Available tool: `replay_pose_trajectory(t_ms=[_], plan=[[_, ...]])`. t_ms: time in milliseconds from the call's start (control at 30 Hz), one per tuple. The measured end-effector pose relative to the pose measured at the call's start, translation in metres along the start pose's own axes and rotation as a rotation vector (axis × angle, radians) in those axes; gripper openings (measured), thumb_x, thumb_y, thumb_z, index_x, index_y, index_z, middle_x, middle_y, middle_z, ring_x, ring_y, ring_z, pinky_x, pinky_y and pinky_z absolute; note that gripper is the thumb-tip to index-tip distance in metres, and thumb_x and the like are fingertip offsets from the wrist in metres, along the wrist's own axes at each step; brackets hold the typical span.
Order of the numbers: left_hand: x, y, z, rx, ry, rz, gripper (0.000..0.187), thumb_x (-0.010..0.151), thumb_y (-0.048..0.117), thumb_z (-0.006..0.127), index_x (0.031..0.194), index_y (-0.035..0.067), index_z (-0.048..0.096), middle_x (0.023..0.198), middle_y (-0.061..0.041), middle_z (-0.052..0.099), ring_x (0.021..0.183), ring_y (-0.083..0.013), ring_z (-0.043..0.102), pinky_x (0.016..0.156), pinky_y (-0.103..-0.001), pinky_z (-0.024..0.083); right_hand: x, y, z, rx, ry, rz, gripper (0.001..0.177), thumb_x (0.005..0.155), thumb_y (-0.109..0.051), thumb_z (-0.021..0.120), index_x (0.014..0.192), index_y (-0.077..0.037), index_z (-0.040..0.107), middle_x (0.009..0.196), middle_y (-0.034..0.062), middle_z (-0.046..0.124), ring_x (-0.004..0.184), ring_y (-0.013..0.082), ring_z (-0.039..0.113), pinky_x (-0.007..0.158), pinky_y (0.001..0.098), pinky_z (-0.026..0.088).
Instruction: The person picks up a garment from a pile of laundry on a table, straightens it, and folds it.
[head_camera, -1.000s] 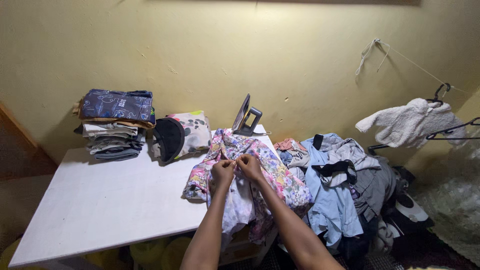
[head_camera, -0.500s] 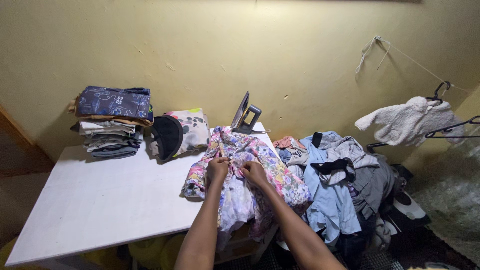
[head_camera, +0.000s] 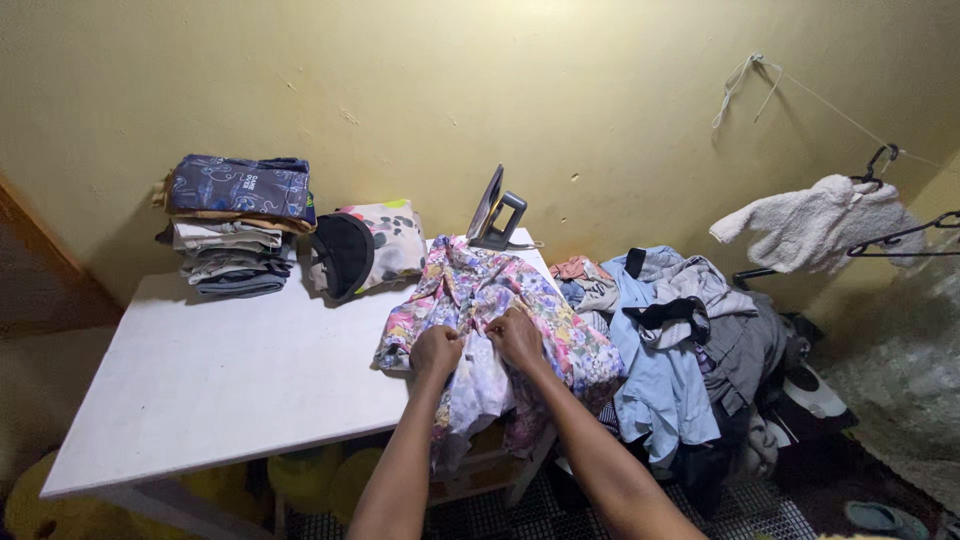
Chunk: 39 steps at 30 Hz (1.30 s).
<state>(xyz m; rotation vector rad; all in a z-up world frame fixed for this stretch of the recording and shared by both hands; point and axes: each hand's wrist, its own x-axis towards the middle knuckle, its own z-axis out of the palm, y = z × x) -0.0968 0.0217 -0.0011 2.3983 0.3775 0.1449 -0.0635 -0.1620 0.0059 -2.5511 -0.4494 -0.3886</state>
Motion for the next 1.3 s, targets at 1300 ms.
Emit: replay_pose_trajectory(t_ms=[1300], plan=[[-0.032, 0.045, 0.037, -0.084, 0.21, -0.167, 0.013, 0.08, 0.034, 0.081, 0.088, 0.024, 0.084, 0.091, -0.011, 0.078, 0.086, -0.0311, 0.076, 0.077, -0.044, 0.061, 0.005, 0.039, 0.026, 0.463, -0.19, 0.261, 0.022, 0.08, -0.029, 0.082, 0.095, -0.012, 0.083, 0.085, 0.0061, 0.081, 0.073, 0.0125, 0.076, 0.07, 0.0294, 0.058]])
